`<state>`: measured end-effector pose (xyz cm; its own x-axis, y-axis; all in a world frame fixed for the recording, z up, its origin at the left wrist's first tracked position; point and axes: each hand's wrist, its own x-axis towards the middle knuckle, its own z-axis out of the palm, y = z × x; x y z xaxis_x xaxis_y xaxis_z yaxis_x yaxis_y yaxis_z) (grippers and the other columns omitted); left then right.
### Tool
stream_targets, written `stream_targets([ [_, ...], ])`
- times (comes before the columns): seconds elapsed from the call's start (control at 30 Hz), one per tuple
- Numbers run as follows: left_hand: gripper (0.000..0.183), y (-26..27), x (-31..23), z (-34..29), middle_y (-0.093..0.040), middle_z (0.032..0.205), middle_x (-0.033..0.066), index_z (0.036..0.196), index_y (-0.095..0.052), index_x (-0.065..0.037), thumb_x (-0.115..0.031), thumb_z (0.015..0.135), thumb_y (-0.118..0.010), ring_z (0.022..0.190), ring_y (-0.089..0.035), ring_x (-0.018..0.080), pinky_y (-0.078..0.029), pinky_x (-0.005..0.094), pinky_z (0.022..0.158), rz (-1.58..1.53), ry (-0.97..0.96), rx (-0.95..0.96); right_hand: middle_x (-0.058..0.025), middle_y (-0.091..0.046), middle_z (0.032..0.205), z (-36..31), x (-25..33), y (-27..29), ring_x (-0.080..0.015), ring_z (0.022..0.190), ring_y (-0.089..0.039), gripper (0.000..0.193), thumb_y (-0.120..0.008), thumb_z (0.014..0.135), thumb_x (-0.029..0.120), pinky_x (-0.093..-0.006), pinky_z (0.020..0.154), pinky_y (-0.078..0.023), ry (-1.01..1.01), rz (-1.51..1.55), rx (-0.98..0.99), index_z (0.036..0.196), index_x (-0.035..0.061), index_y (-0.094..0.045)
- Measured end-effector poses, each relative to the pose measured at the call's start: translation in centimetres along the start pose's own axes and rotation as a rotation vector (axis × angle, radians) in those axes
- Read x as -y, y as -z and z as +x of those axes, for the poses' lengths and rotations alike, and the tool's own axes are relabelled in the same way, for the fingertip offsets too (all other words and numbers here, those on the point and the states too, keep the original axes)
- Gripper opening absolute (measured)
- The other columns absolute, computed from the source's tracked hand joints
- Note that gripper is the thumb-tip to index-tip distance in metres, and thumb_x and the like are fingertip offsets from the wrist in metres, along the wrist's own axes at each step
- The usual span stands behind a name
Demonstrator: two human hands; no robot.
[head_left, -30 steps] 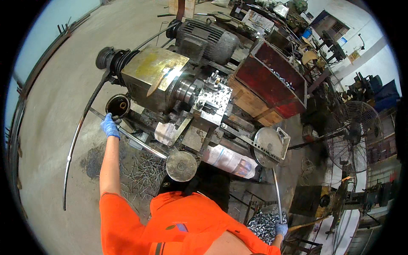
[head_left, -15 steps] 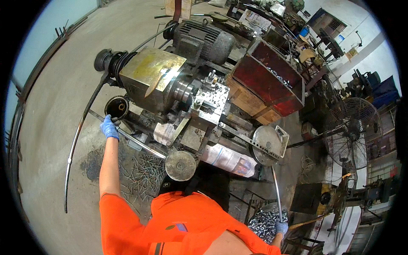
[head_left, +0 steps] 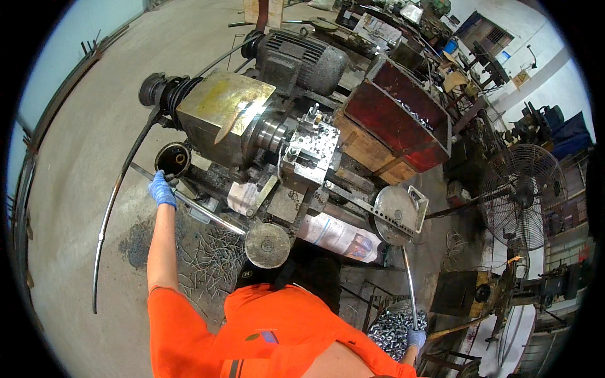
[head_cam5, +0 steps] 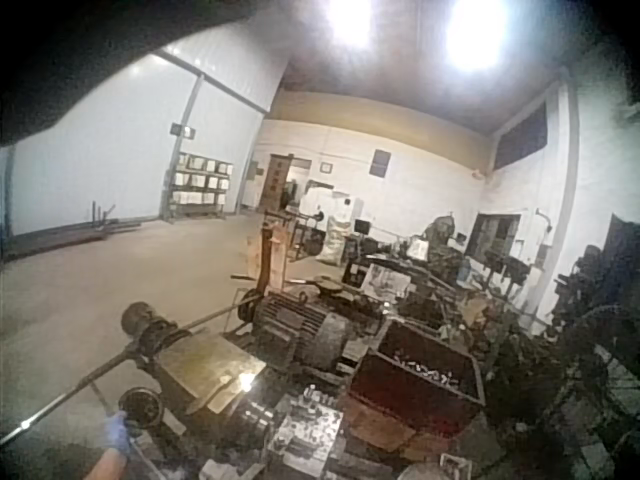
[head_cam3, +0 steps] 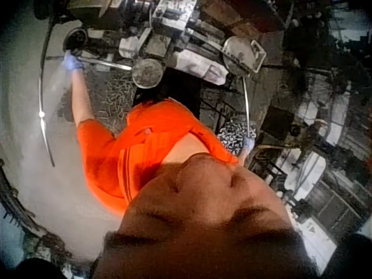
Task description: The person is operating a lathe by pulling a lever and placing metal parts into a sorting tray.
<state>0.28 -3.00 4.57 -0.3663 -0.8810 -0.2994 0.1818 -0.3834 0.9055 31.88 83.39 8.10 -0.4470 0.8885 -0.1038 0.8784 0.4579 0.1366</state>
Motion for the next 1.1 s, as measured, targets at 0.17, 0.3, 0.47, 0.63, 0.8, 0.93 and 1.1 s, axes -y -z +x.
stream_targets([
  [0.17, 0.020, 0.2, 0.3, 0.7, -0.062, 0.065, 0.0166, 0.087, -0.053, 0.005, -0.014, 0.082, -0.056, 0.042, -0.058, 0.0233, -0.050, 0.0320, 0.039, 0.003, -0.005, 0.018, -0.0261, -0.061, 0.093, 0.0, -0.1, -0.2, -0.0383, 0.090, -0.060, 0.043, -0.067, 0.061, 0.030, -0.0430, 0.078, -0.048, -0.020, -0.004, -0.009, 0.089, -0.0014, -0.063],
  [0.3, 0.019, 0.1, 0.5, 0.5, -0.062, 0.065, 0.0170, 0.085, -0.054, 0.005, -0.014, 0.082, -0.056, 0.043, -0.058, 0.0238, -0.051, 0.0319, 0.039, -0.005, 0.004, 0.028, -0.0257, -0.062, 0.092, 0.3, -0.9, -0.8, -0.0382, 0.089, -0.060, 0.043, -0.068, 0.061, 0.032, -0.0431, 0.077, -0.048, 0.006, -0.013, -0.014, 0.088, -0.0015, -0.063],
  [0.47, 0.018, -0.1, 0.3, 0.5, -0.062, 0.065, 0.0170, 0.087, -0.054, 0.004, -0.014, 0.082, -0.056, 0.042, -0.058, 0.0242, -0.050, 0.0319, 0.038, -0.019, 0.024, 0.018, -0.0256, -0.062, 0.091, 0.0, -1.0, -1.4, -0.0383, 0.088, -0.060, 0.045, -0.068, 0.063, 0.036, -0.0427, 0.077, -0.048, -0.020, -0.018, -0.033, 0.087, -0.0025, -0.063],
  [0.63, 0.017, 0.4, 0.4, 0.8, -0.062, 0.066, 0.0170, 0.088, -0.053, 0.002, -0.013, 0.082, -0.056, 0.042, -0.056, 0.0240, -0.049, 0.0319, 0.038, -0.063, 0.059, 0.026, -0.0257, -0.062, 0.090, -2.1, 1.3, 1.2, -0.0381, 0.088, -0.061, 0.050, -0.069, 0.065, 0.038, -0.0419, 0.077, -0.049, -0.051, -0.015, -0.027, 0.091, -0.0039, -0.062],
  [0.8, 0.016, 0.5, 0.4, 0.8, -0.062, 0.067, 0.0169, 0.085, -0.054, 0.002, -0.013, 0.082, -0.055, 0.043, -0.056, 0.0241, -0.049, 0.0318, 0.040, -0.037, 0.042, 0.057, -0.0265, -0.061, 0.093, -1.3, 0.5, 0.0, -0.0379, 0.091, -0.060, 0.054, -0.070, 0.064, 0.038, -0.0421, 0.080, -0.048, -0.040, -0.013, -0.021, 0.096, -0.0048, -0.061],
  [0.93, 0.017, -0.3, 0.9, 1.8, -0.062, 0.069, 0.0160, 0.087, -0.056, 0.000, -0.016, 0.082, -0.055, 0.048, -0.057, 0.0249, -0.052, 0.0343, 0.046, 0.007, 0.076, 0.063, -0.0252, -0.062, 0.089, 0.8, -2.5, -3.5, -0.0386, 0.087, -0.061, 0.046, -0.069, 0.065, 0.040, -0.0441, 0.076, -0.049, -0.001, -0.032, -0.052, 0.086, -0.0018, -0.065],
  [1.1, 0.014, 0.7, -0.4, 0.5, -0.062, 0.068, 0.0169, 0.083, -0.055, 0.001, -0.012, 0.081, -0.055, 0.047, -0.058, 0.0252, -0.053, 0.0335, 0.045, -0.028, 0.080, 0.044, -0.0274, -0.061, 0.088, -2.0, 0.7, 0.1, -0.0395, 0.086, -0.060, 0.042, -0.068, 0.064, 0.032, -0.0427, 0.077, -0.048, -0.036, 0.041, -0.017, 0.084, -0.0052, -0.063],
])
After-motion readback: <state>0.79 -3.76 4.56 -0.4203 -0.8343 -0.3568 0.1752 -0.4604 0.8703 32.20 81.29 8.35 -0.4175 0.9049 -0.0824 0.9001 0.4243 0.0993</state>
